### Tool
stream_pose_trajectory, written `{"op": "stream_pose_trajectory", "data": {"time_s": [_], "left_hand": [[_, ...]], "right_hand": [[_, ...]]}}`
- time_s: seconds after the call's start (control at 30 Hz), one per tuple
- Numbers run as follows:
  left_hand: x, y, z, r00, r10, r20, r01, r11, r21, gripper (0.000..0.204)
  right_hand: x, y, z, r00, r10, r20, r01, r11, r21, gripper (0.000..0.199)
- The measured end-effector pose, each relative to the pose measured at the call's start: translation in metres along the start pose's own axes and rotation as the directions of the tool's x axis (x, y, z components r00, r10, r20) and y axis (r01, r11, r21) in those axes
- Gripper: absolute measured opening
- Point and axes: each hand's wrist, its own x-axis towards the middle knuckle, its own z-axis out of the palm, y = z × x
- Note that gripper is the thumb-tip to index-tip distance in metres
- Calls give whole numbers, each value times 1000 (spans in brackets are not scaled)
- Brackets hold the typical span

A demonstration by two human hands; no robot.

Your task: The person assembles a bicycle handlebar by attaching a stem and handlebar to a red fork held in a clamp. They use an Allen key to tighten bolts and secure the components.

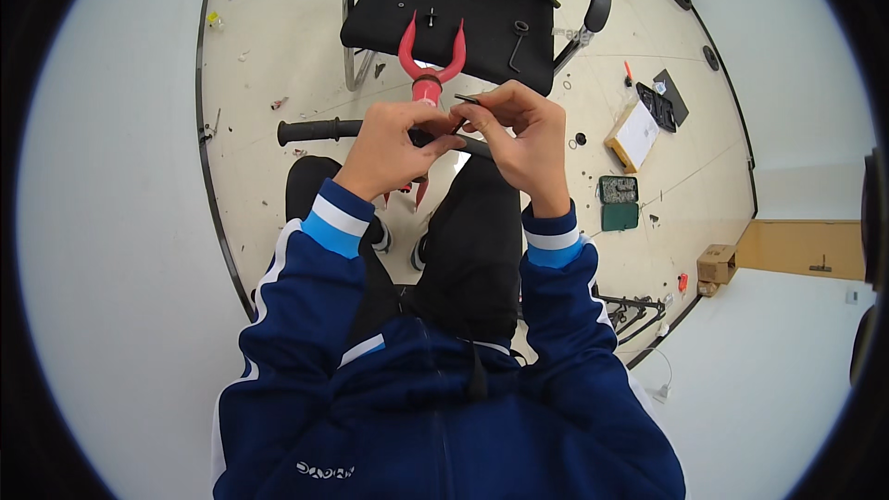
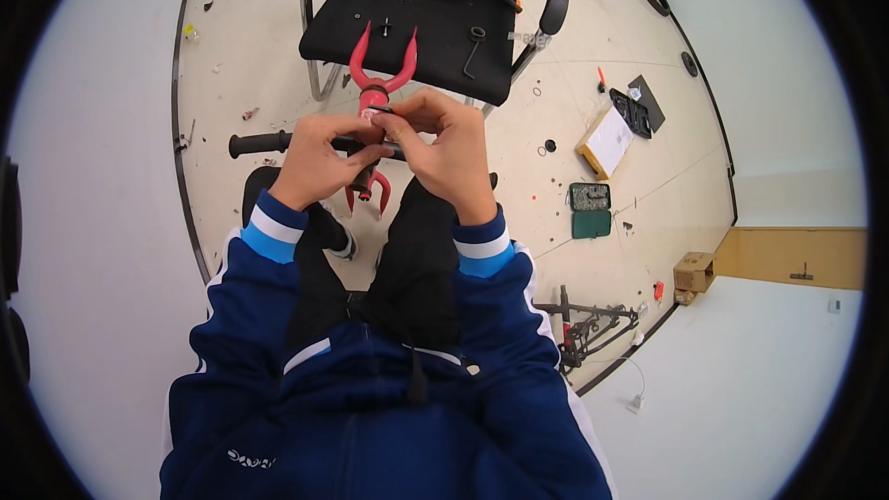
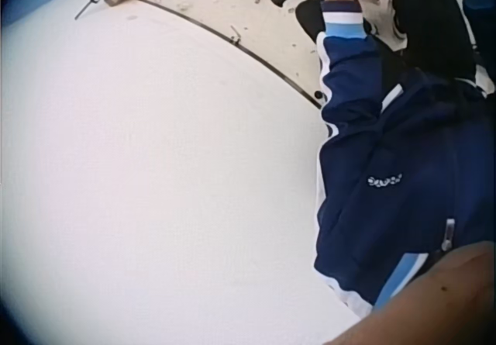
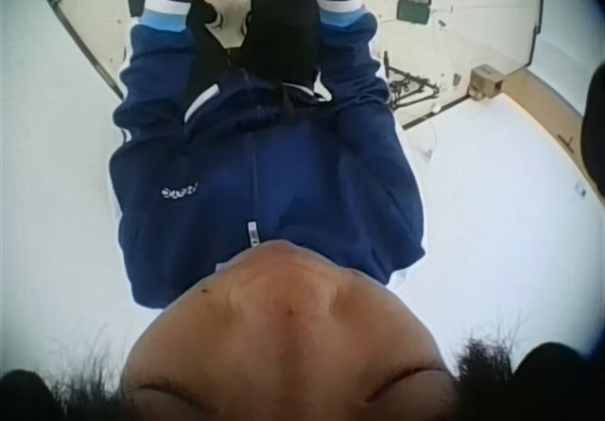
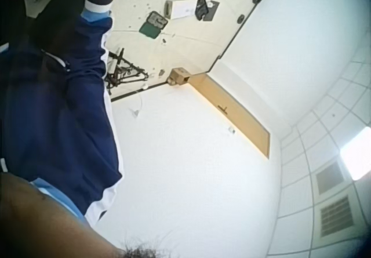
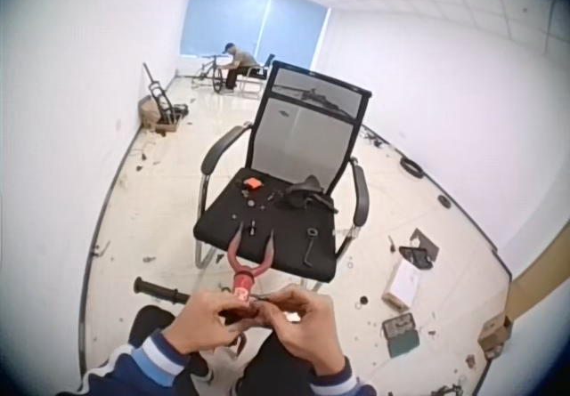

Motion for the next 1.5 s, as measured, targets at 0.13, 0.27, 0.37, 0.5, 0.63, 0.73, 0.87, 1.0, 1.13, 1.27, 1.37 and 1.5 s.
{"op": "stream_pose_trajectory", "data": {"time_s": [0.13, 0.27, 0.37, 0.5, 0.63, 0.73, 0.87, 1.0, 1.13, 1.27, 1.37, 1.5], "left_hand": [[-6, -6, 10, 997, 3, -80, -4, 1000, -8, 17], [-6, -12, 14, 993, 49, -108, -53, 998, -35, 16], [-4, -10, 14, 996, 53, -76, -54, 998, -16, 15], [-6, -9, 13, 996, 44, -78, -46, 999, -24, 14], [-4, -1, 13, 999, 23, -23, -23, 1000, -4, 13], [-5, -2, 11, 1000, -6, -6, 6, 1000, -21, 13], [-4, -11, 8, 998, -46, 47, 51, 993, -102, 15], [-1, -13, 7, 998, -8, 58, 13, 996, -84, 16], [-3, -18, 9, 1000, 18, 12, -17, 997, -82, 17], [-4, -13, 9, 1000, -15, -24, 12, 994, -109, 17], [-5, -13, 8, 999, 14, -40, -18, 996, -90, 16], [-7, -14, 6, 996, 66, -53, -70, 996, -63, 16]], "right_hand": [[-3, -1, 8, 998, -38, -57, 36, 999, -28, 7], [-3, 7, 7, 998, -3, -57, 6, 998, 59, 9], [-4, 5, 2, 999, -17, -45, 18, 999, 36, 9], [-1, -9, 11, 987, -49, -152, 31, 992, -120, 15], [-3, -3, 29, 911, -105, -398, -11, 960, -279, 26], [-8, -6, 30, 936, -24, -352, -33, 987, -154, 14], [-5, -3, 8, 993, 105, -58, -88, 966, 242, 24], [0, 3, -7, 993, 88, 78, -101, 977, 187, 25], [3, 7, -6, 997, 74, 25, -77, 978, 192, 19], [2, 13, 10, 986, 5, -166, 18, 990, 137, 17], [-5, 10, 29, 895, -260, -364, 170, 950, -261, 16], [-12, 4, 38, 860, -358, -364, 222, 904, -365, 11]]}}
